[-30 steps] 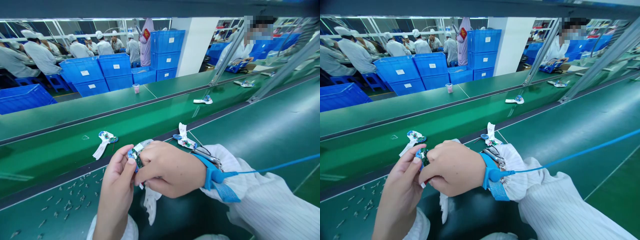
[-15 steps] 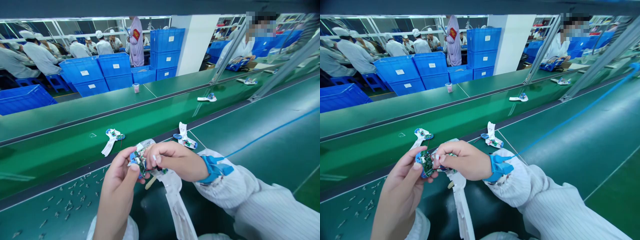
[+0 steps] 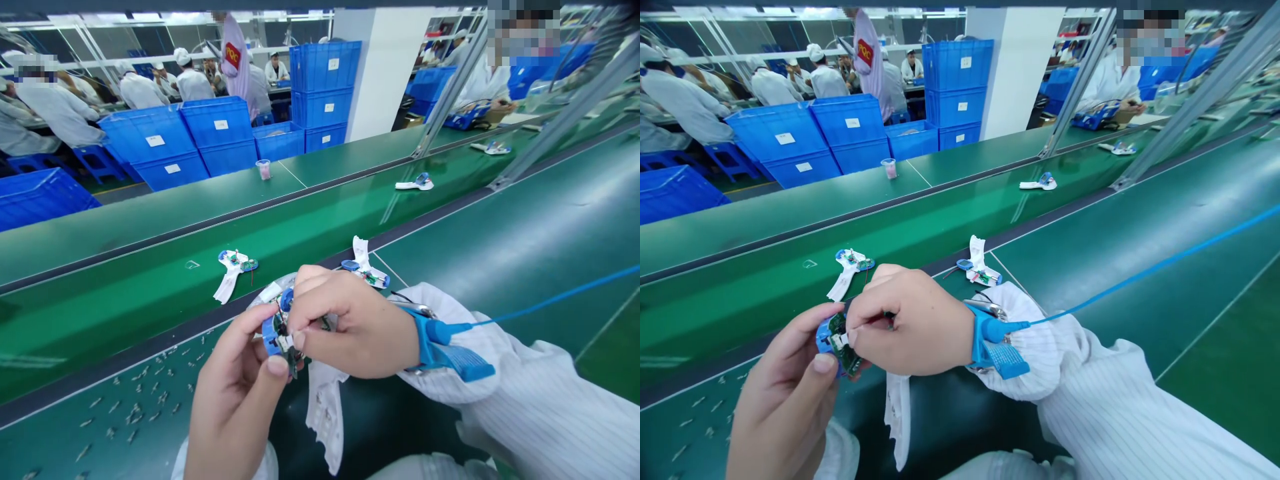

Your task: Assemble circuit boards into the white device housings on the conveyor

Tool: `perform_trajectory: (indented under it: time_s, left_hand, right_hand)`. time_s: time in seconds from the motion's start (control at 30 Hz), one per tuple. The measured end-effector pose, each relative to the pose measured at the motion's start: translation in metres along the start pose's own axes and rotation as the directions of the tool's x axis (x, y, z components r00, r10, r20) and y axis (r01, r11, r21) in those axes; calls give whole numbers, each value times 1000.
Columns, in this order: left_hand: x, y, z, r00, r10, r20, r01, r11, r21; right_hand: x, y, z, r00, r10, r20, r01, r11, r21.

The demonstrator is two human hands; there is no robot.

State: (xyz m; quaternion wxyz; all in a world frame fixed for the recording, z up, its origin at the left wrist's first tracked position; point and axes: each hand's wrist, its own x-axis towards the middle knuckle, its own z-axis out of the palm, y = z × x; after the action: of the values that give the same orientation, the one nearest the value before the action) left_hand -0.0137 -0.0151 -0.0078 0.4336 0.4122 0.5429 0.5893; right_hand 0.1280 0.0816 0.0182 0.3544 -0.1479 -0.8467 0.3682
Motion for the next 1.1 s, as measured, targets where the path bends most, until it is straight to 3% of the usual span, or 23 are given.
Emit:
perform_trajectory:
  time_s: [0.2,0.33,0.4,0.47,0.57,0.7,0.9,1.03,1.1]
  left_hand:
    - [1,0,1,998,52,40,-54,997,53]
    - [2,4,0,987,153,53,-161,960,228]
    - [2,6,-2,965,250,82,-261,872,413]
    - [0,6,-2,929,336,154,-359,720,594]
    - [-5,0,3,894,405,192,-408,560,721]
    - [-16,-11,14,926,352,135,-323,555,767]
    - [-17,-8,22,944,304,126,-253,426,869]
    - [-7,-4,21,969,201,144,-219,428,877]
    - [-1,-3,20,978,137,154,-198,418,886]
  right_hand:
    - [1,-5,-2,999,-43,3,43,997,-64]
    - [3,-8,-6,998,-55,30,58,992,-112]
    - [4,-9,-8,998,-47,50,53,991,-123]
    - [5,-10,-8,997,-33,69,41,991,-124]
    - [2,-14,-7,997,-27,79,35,994,-107]
    - [-3,-20,-5,996,1,85,9,994,-112]
    - [-5,-18,-3,992,52,111,-41,994,-101]
    - [-4,-2,-1,977,127,170,-117,991,-67]
    - [0,18,-5,943,266,203,-244,962,-125]
